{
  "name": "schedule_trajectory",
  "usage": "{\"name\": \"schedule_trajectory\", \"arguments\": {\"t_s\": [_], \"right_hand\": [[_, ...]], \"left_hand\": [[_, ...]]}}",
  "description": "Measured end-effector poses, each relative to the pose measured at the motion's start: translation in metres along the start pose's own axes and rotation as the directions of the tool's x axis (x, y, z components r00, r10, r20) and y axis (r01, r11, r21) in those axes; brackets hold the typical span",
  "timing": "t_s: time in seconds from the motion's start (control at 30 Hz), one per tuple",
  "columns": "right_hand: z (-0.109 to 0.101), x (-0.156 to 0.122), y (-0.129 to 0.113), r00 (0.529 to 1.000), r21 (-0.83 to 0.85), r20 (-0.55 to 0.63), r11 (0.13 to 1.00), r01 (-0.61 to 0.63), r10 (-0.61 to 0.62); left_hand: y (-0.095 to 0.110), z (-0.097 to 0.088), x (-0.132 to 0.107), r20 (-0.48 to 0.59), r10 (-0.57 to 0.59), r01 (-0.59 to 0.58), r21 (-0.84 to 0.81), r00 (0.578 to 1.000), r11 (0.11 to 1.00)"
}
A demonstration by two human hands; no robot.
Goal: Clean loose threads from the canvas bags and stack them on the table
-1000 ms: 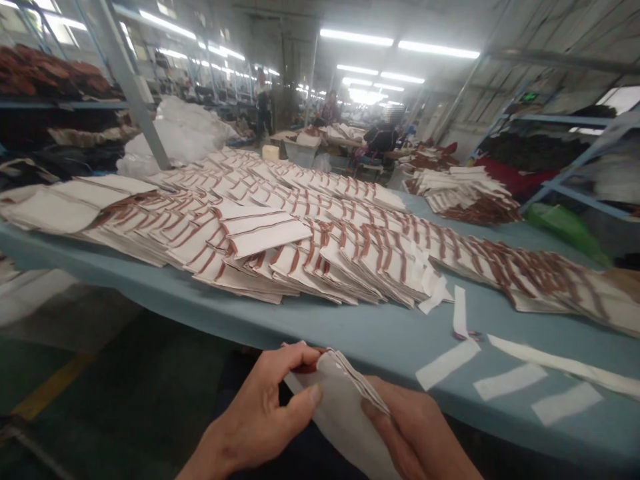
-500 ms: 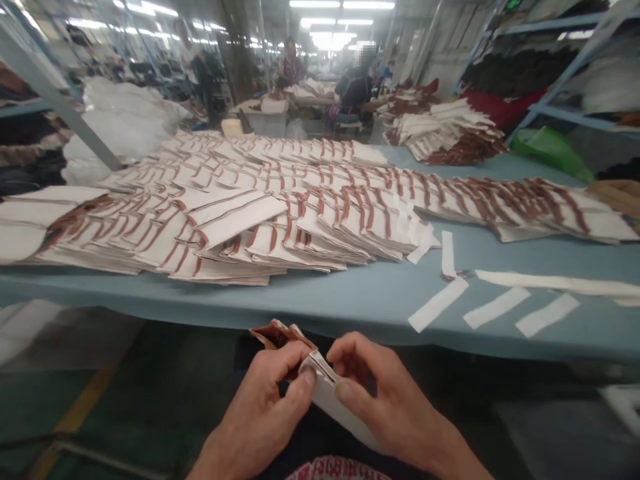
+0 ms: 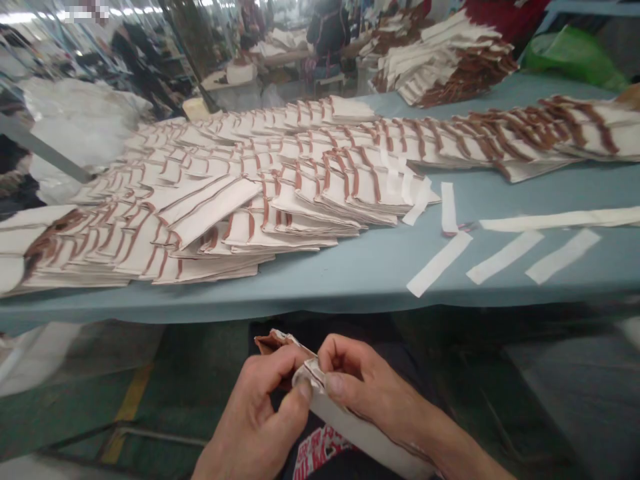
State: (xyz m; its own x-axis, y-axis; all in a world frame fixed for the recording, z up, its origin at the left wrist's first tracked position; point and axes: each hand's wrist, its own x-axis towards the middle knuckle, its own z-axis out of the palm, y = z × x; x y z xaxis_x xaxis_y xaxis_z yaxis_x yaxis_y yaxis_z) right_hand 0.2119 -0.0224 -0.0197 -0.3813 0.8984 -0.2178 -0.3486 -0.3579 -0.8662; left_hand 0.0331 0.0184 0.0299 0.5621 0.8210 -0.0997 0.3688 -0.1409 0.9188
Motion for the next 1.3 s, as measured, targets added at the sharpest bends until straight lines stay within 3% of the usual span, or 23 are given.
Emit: {"name": "schedule_trajectory", "arguments": {"t_s": [0.13, 0.27, 0.33, 0.43, 0.57, 0.7, 0.83, 0.9, 1.03, 1.1, 1.2, 1.3], "right_hand": [[-0.002, -0.005, -0.002, 0.998, -0.162, -0.063, 0.987, 0.005, -0.016], [-0.005, -0.01, -0.012, 0.992, -0.398, -0.1, 0.917, 0.036, -0.083], [-0.006, -0.012, -0.018, 0.98, -0.539, -0.095, 0.837, 0.096, -0.174], [-0.006, -0.015, -0.027, 0.94, -0.737, -0.052, 0.648, 0.192, -0.337], [-0.003, -0.013, -0.029, 0.87, -0.848, 0.034, 0.446, 0.286, -0.493], [0.001, -0.008, -0.026, 0.805, -0.887, 0.108, 0.31, 0.343, -0.584], [0.005, -0.006, -0.025, 0.814, -0.919, 0.123, 0.246, 0.31, -0.567], [0.005, -0.007, -0.026, 0.839, -0.908, 0.1, 0.297, 0.297, -0.534], [0.001, -0.01, -0.028, 0.947, -0.753, 0.01, 0.621, 0.219, -0.321], [-0.002, -0.01, -0.027, 0.979, -0.653, -0.012, 0.743, 0.146, -0.203], [-0.005, -0.008, -0.024, 0.991, -0.554, -0.017, 0.826, 0.103, -0.135], [-0.005, -0.006, -0.023, 0.991, -0.538, -0.023, 0.837, 0.1, -0.133]], "left_hand": [[-0.004, -0.001, -0.002, 0.03, -0.033, 0.032, 0.024, 0.999, 0.999], [-0.008, -0.001, -0.006, 0.037, -0.086, 0.084, 0.057, 0.996, 0.995], [-0.008, -0.001, -0.006, 0.043, -0.084, 0.082, 0.033, 0.996, 0.996], [-0.006, 0.0, -0.005, 0.026, -0.06, 0.06, -0.011, 0.998, 0.998], [-0.003, 0.0, -0.004, 0.018, -0.039, 0.04, -0.052, 0.999, 0.998], [-0.003, -0.001, -0.008, 0.002, -0.033, 0.033, -0.057, 0.999, 0.998], [-0.004, 0.001, -0.008, -0.015, -0.039, 0.038, -0.075, 0.999, 0.996], [-0.005, 0.002, -0.007, -0.008, -0.026, 0.025, -0.114, 1.0, 0.993], [-0.008, 0.002, -0.003, -0.003, 0.008, -0.009, -0.173, 1.0, 0.985], [-0.01, 0.001, -0.003, -0.005, 0.008, -0.009, -0.195, 1.0, 0.981], [-0.014, 0.0, -0.004, 0.006, -0.01, 0.011, -0.206, 1.0, 0.978], [-0.017, 0.0, -0.005, 0.015, -0.022, 0.024, -0.182, 1.0, 0.983]]}}
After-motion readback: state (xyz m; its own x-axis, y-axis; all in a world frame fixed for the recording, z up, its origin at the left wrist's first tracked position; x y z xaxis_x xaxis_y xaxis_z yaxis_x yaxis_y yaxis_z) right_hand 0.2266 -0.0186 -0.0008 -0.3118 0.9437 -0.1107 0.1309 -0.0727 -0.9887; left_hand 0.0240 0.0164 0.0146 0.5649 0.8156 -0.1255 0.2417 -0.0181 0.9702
